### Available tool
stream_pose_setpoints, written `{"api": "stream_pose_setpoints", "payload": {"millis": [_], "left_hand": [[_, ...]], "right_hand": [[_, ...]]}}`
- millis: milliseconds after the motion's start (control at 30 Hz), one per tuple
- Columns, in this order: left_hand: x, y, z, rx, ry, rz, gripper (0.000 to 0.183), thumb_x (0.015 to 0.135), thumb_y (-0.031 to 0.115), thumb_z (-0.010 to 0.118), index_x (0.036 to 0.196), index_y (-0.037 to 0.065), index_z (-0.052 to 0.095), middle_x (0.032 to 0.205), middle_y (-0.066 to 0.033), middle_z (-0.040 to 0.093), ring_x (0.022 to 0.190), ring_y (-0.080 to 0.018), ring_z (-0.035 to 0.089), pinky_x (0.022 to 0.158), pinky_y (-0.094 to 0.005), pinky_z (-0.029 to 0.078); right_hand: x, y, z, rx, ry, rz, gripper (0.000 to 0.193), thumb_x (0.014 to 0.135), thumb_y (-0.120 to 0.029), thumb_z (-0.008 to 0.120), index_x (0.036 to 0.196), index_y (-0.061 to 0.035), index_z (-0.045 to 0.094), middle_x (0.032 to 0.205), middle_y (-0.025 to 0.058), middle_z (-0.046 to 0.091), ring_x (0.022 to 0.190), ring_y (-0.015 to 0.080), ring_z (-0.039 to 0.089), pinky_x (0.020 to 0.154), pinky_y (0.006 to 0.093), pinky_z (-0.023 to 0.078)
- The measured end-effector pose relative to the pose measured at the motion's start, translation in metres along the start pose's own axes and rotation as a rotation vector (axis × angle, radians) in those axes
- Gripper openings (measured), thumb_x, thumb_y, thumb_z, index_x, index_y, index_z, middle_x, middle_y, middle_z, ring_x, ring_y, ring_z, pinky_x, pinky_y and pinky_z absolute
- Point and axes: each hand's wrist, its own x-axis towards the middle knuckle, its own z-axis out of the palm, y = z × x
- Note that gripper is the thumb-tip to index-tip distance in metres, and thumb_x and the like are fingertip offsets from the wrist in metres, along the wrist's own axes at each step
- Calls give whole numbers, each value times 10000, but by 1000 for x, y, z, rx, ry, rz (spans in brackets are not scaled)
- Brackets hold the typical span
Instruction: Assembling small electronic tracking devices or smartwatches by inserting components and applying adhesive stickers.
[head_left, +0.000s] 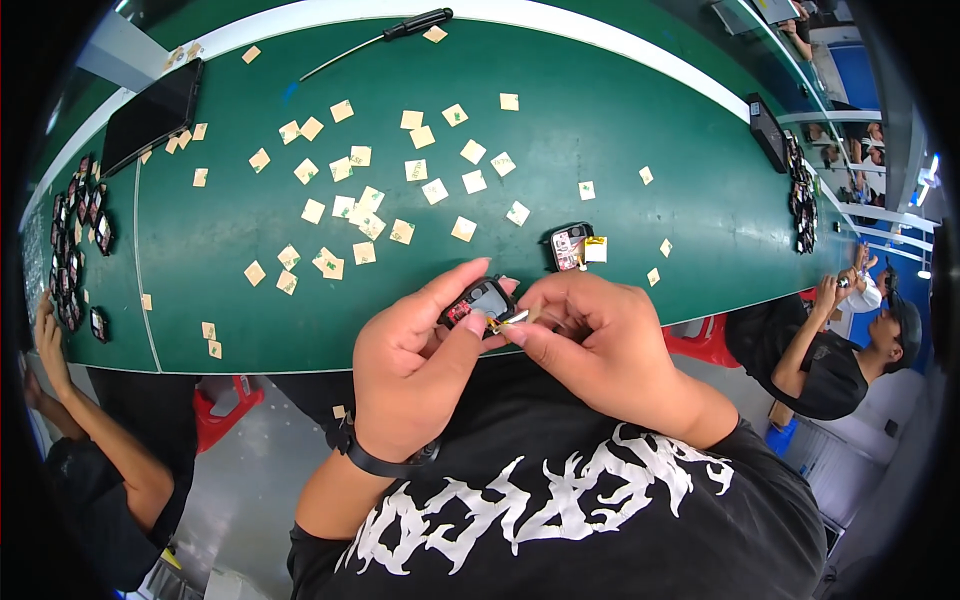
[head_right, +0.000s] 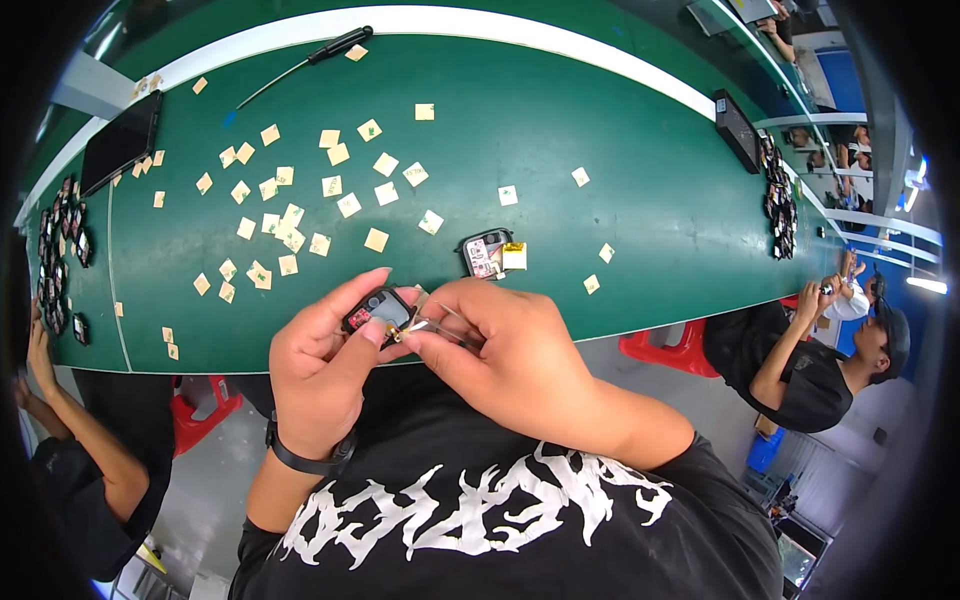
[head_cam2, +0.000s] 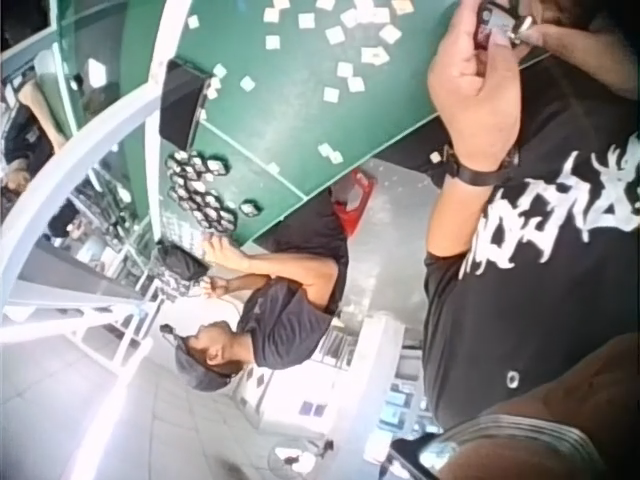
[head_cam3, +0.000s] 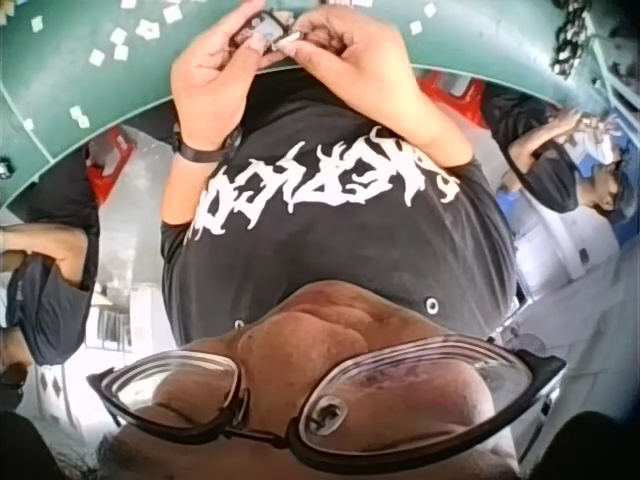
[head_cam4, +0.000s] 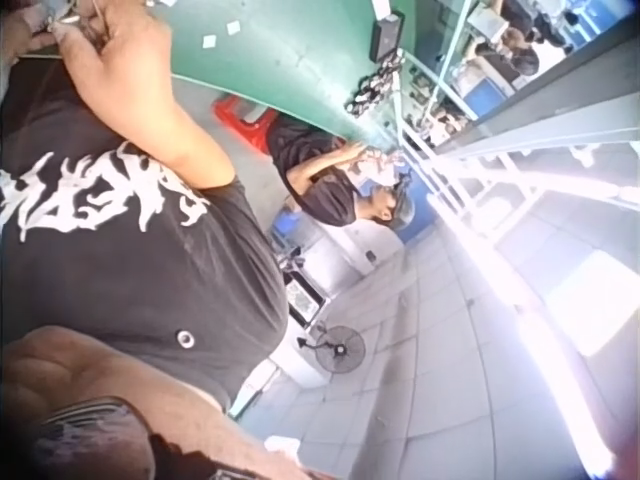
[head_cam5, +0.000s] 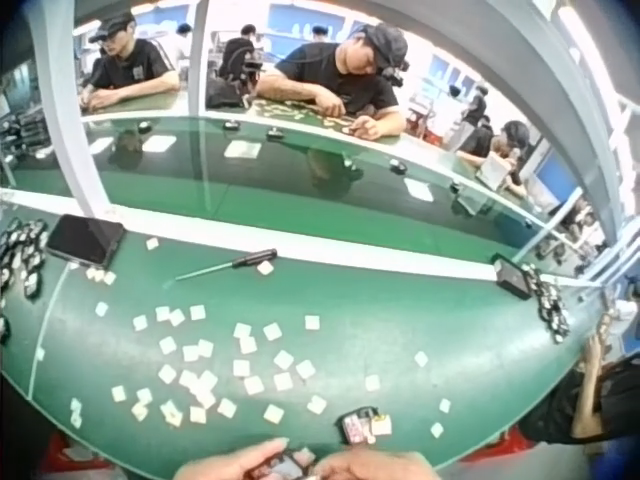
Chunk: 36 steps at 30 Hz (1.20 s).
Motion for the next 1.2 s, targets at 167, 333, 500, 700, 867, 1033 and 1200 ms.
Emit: {"api": "stream_pose_setpoints", "payload": {"millis": [167,333,500,700,867,1033,1200], "left_hand": [[1,4,1,-64,29,19,377,995,-84,535,1372,-87,545,1229,-171,678,1025,-157,692,944,-324,594],[2,-3,-8,-37,-5,64,350,991,-81,541,1340,-78,571,1232,-166,680,1027,-150,693,922,-303,595],[4,-2,-14,-123,-82,77,348,1024,-57,490,1370,-66,532,1296,-194,640,1159,-217,657,1011,-387,570],[6,0,-25,20,-181,44,384,1038,-45,473,1420,-81,489,1337,-202,623,1189,-207,639,1044,-370,536],[6,0,-29,32,-212,-18,400,1041,-41,470,1438,-90,468,1374,-212,596,1229,-221,617,1070,-369,510],[8,1,-31,26,-241,8,418,1046,-32,466,1459,-95,441,1411,-217,563,1261,-227,595,1091,-383,494],[6,-2,-31,4,-245,12,414,1049,-40,447,1459,-92,440,1406,-212,564,1249,-225,601,1091,-385,496]], "right_hand": [[-2,-13,3,283,8,163,103,915,1,726,987,20,656,773,-15,667,646,-1,520,593,188,432],[5,-27,10,370,30,245,106,912,28,708,1010,39,670,781,-32,651,651,-15,512,629,173,429],[0,-34,14,194,82,240,116,905,28,708,1021,33,701,836,6,694,670,0,566,607,196,452],[6,-28,28,-182,191,-107,133,881,6,744,1013,-4,759,852,63,694,646,80,584,592,237,461],[5,-22,35,-135,251,-62,140,874,-20,768,1013,-8,772,856,65,681,701,102,596,616,246,459],[4,-19,45,-77,340,-47,124,878,-25,767,1001,-8,777,856,62,669,714,98,582,626,244,449],[7,-22,40,-179,352,-165,131,858,-4,766,988,-7,782,857,84,695,747,142,646,660,273,489]]}}
